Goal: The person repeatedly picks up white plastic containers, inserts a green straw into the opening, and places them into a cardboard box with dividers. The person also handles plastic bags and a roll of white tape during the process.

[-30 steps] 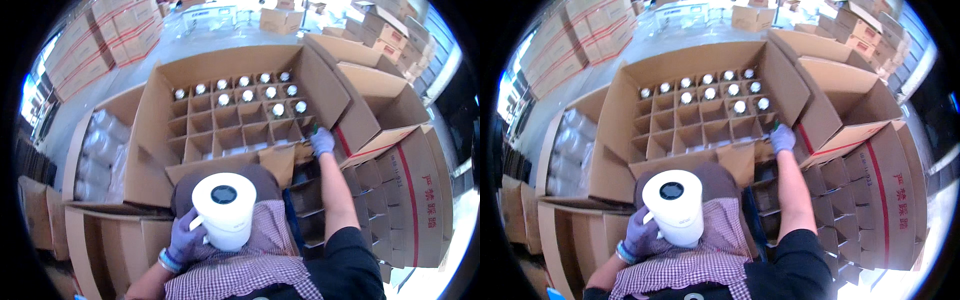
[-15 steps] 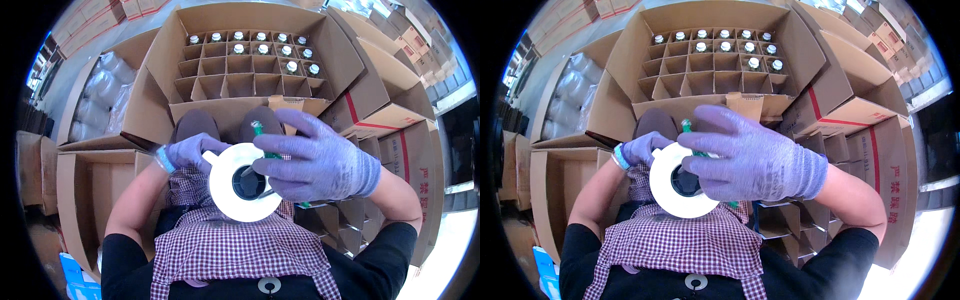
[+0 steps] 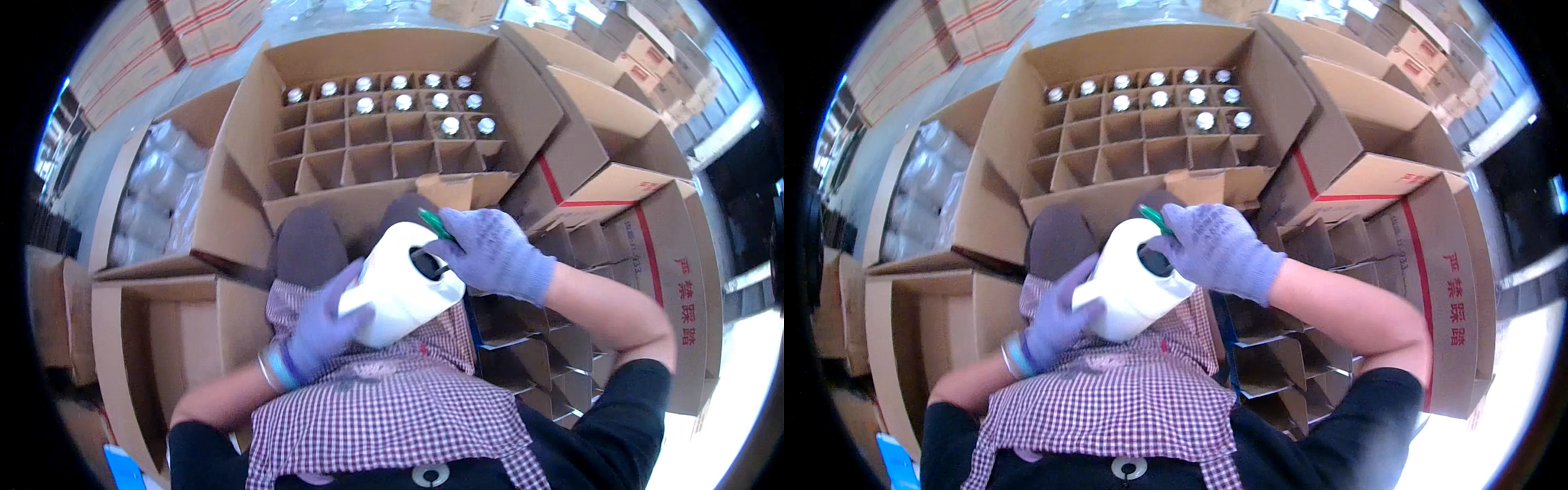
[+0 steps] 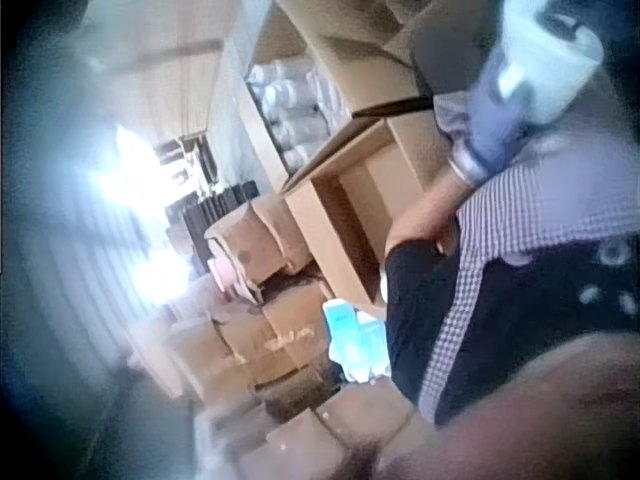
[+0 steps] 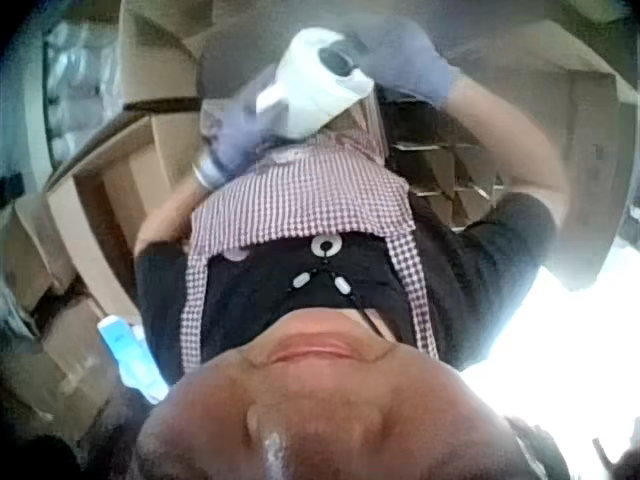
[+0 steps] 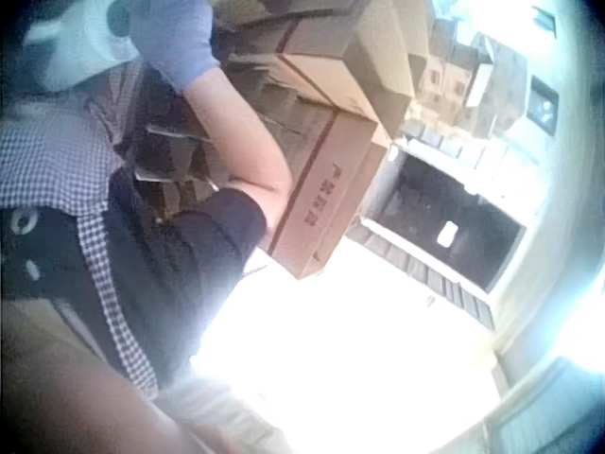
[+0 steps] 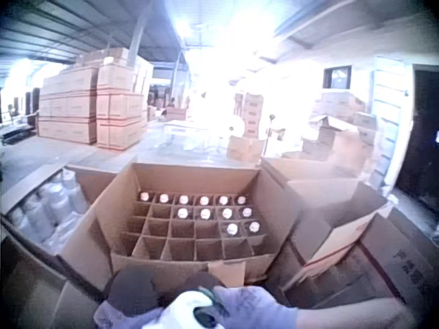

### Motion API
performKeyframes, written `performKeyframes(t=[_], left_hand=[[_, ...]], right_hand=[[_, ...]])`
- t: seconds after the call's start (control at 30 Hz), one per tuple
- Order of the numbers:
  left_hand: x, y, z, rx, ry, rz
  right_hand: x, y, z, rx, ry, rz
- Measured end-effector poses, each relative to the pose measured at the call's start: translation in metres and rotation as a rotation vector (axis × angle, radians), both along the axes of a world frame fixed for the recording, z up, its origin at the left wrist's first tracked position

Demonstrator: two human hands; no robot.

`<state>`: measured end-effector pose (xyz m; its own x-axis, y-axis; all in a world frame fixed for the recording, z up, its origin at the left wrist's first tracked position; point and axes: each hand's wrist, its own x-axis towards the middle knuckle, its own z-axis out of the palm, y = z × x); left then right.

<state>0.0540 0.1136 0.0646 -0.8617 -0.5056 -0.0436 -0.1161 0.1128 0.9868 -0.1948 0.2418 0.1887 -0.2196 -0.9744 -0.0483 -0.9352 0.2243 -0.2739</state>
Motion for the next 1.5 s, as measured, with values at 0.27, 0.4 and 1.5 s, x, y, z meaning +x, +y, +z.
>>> performKeyframes(t=[0.27, 0.4, 1.5], left_hand=[[0.017, -0.009, 0.009, 0.232, 0.039, 0.076], [0.0, -0.007, 0.007, 0.365, 0.208, 0.103], [0.355, -0.037, -0.025, -0.472, -1.369, -0.05]], right_hand=[[-0.099, -0.053, -0.06, -0.628, -0.334, -0.316], [-0.244, -0.064, -0.125, -0.266, 0.176, -0.792], [-0.158, -0.022, -0.128, -0.457, -0.189, -0.425]])
